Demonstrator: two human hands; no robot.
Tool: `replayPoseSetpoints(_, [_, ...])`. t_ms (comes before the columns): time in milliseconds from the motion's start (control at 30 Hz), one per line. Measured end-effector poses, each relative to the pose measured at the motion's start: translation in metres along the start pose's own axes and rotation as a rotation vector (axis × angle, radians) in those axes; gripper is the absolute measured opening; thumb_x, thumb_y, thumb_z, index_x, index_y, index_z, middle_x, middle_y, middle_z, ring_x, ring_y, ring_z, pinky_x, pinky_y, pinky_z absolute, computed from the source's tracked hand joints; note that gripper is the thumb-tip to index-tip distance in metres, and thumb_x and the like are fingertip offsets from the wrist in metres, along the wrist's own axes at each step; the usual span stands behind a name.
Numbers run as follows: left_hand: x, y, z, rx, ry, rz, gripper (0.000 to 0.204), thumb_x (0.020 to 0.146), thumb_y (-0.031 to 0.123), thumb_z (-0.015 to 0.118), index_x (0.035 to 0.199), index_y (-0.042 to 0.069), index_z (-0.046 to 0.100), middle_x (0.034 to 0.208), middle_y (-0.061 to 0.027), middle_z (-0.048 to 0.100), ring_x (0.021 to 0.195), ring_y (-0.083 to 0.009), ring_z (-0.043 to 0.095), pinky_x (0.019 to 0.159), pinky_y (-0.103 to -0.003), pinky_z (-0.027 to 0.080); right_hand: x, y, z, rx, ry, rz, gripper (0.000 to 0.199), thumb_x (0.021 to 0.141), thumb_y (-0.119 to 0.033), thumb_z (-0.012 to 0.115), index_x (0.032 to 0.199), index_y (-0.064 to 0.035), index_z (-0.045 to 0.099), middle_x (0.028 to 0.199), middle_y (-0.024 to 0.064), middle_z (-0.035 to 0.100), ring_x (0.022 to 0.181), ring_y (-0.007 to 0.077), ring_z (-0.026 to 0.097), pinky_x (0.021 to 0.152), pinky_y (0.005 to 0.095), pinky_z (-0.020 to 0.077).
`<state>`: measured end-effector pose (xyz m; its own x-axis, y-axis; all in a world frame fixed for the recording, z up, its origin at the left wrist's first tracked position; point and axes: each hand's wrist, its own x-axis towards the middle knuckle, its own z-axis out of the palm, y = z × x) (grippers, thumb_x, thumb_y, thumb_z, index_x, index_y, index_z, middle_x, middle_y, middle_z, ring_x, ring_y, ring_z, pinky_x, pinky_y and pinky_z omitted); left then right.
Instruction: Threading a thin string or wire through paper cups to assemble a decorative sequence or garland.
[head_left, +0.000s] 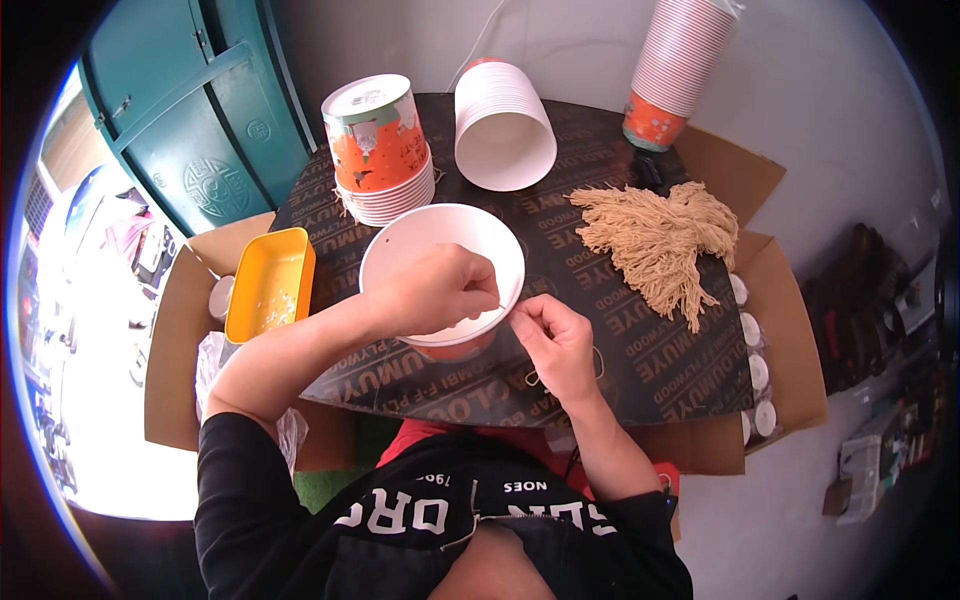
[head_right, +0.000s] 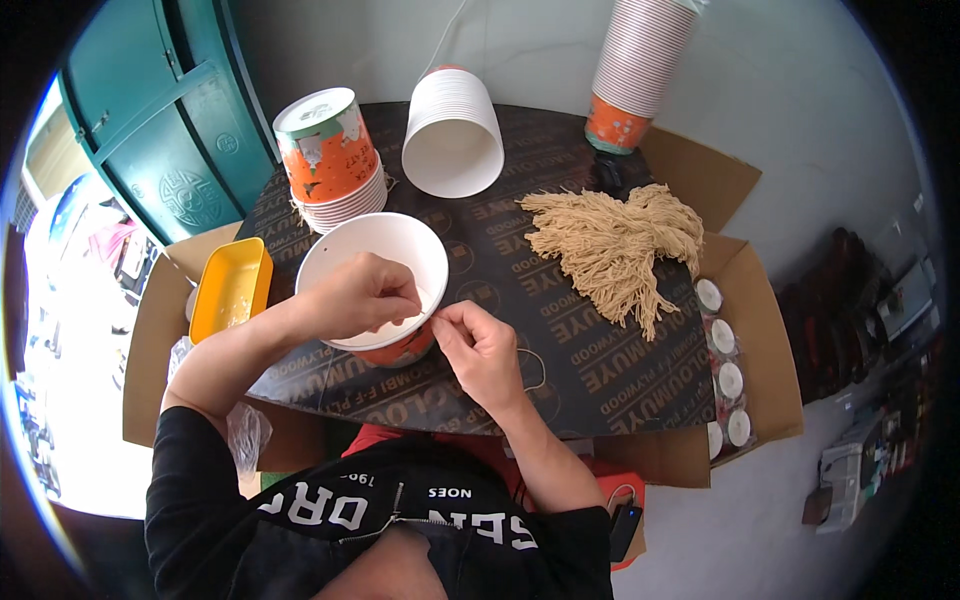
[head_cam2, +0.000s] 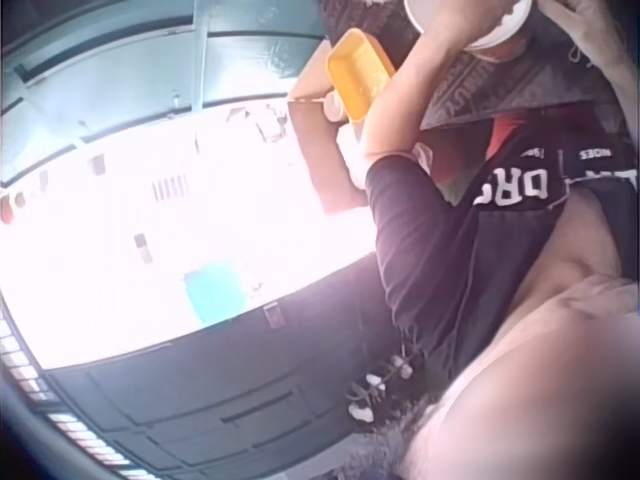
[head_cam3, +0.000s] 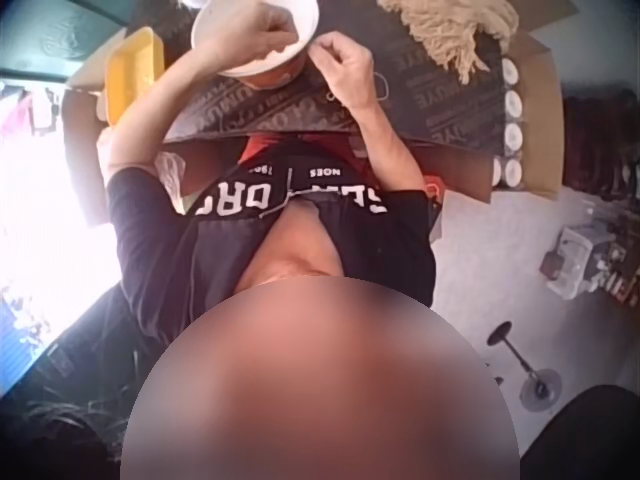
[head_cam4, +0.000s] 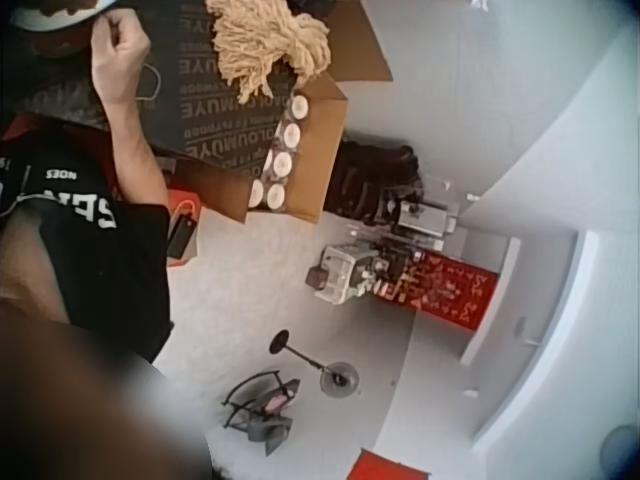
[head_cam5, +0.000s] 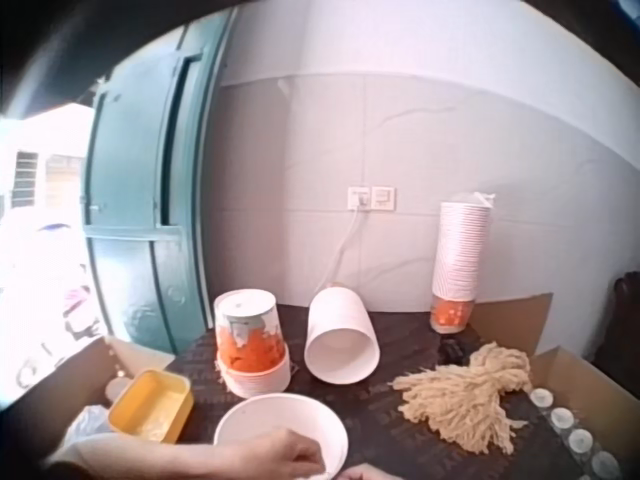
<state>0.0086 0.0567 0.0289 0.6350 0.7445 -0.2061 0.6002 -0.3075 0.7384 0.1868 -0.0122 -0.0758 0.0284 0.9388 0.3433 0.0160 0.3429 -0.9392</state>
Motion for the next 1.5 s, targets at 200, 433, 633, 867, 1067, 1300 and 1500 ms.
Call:
replayPoseSetpoints(200, [-0.012, -0.001, 0.008, 0.102, 0.185, 0.233, 0.011, 0.084, 0.006, 0.068, 0.077, -0.001, 0.065, 0.072, -0.0057, 0.066, 0.064, -0.0099, 0.059, 0.058, -0.027, 0.045, 0.001, -0.008, 0.001, -0.065, -0.006, -0.004, 0.012, 0.095, -0.008, 0.064, 0.090, 0.0024, 0.064, 0.068, -0.0030, 0.055, 0.063, 0.0023, 0.046, 0.055, 0.0215, 0.0383])
replayPoseSetpoints(433, [-0.001, -0.007, 0.015, -0.227, 0.132, 0.405, 0.011, 0.085, 0.000, 0.066, 0.075, -0.003, 0.063, 0.077, -0.0057, 0.066, 0.067, -0.0080, 0.058, 0.058, -0.023, 0.044, 0.002, -0.007, 0.001, -0.042, -0.010, 0.021, 0.012, 0.095, -0.009, 0.063, 0.090, 0.0021, 0.064, 0.069, -0.0018, 0.057, 0.065, 0.0035, 0.048, 0.057, 0.0222, 0.0398])
replayPoseSetpoints(633, [0.003, 0.001, 0.013, -0.336, 0.043, 0.171, 0.008, 0.088, -0.001, 0.066, 0.083, -0.006, 0.064, 0.069, -0.0059, 0.064, 0.058, -0.0083, 0.057, 0.052, -0.022, 0.044, 0.004, -0.016, -0.004, -0.056, -0.066, 0.054, 0.014, 0.094, -0.010, 0.065, 0.088, 0.0019, 0.065, 0.069, -0.0024, 0.057, 0.064, 0.0029, 0.048, 0.056, 0.0221, 0.0392])
replayPoseSetpoints(867, [0.006, -0.001, 0.013, -0.407, -0.005, 0.172, 0.005, 0.088, -0.003, 0.065, 0.090, -0.008, 0.066, 0.068, -0.0054, 0.063, 0.058, -0.0087, 0.058, 0.053, -0.021, 0.046, 0.018, -0.056, -0.037, 0.077, -0.135, 0.179, 0.016, 0.094, -0.013, 0.065, 0.083, -0.0010, 0.065, 0.064, -0.0071, 0.050, 0.052, -0.0005, 0.039, 0.047, 0.0172, 0.0288])
replayPoseSetpoints(1067, [0.004, 0.011, 0.011, -0.275, 0.009, 0.158, 0.008, 0.084, 0.005, 0.068, 0.085, -0.003, 0.068, 0.069, -0.0039, 0.065, 0.058, -0.0073, 0.058, 0.055, -0.023, 0.046, 0.034, -0.067, -0.028, -0.117, -0.187, 0.039, 0.017, 0.092, -0.010, 0.065, 0.080, 0.0016, 0.064, 0.064, -0.0041, 0.054, 0.061, 0.0007, 0.044, 0.051, 0.0221, 0.0359])
replayPoseSetpoints(1300, [0.008, 0.003, 0.008, -0.378, -0.012, 0.124, 0.009, 0.087, 0.001, 0.068, 0.086, -0.005, 0.062, 0.074, -0.0074, 0.065, 0.059, -0.0095, 0.060, 0.051, -0.022, 0.047, 0.032, -0.062, -0.038, -0.190, -0.155, -0.177, 0.008, 0.085, 0.006, 0.058, 0.089, -0.0004, 0.061, 0.075, 0.0006, 0.053, 0.062, 0.0040, 0.047, 0.054, 0.0212, 0.0367])
replayPoseSetpoints(1500, [0.009, 0.003, 0.007, -0.466, -0.073, 0.134, 0.008, 0.087, -0.001, 0.068, 0.087, -0.006, 0.062, 0.076, -0.0090, 0.066, 0.060, -0.0103, 0.061, 0.051, -0.023, 0.048, 0.022, -0.058, -0.033, -0.460, -0.096, -0.343, 0.022, 0.079, 0.005, 0.063, 0.101, 0.0006, 0.067, 0.095, 0.0125, 0.057, 0.085, 0.0260, 0.061, 0.072, 0.0325, 0.0501])
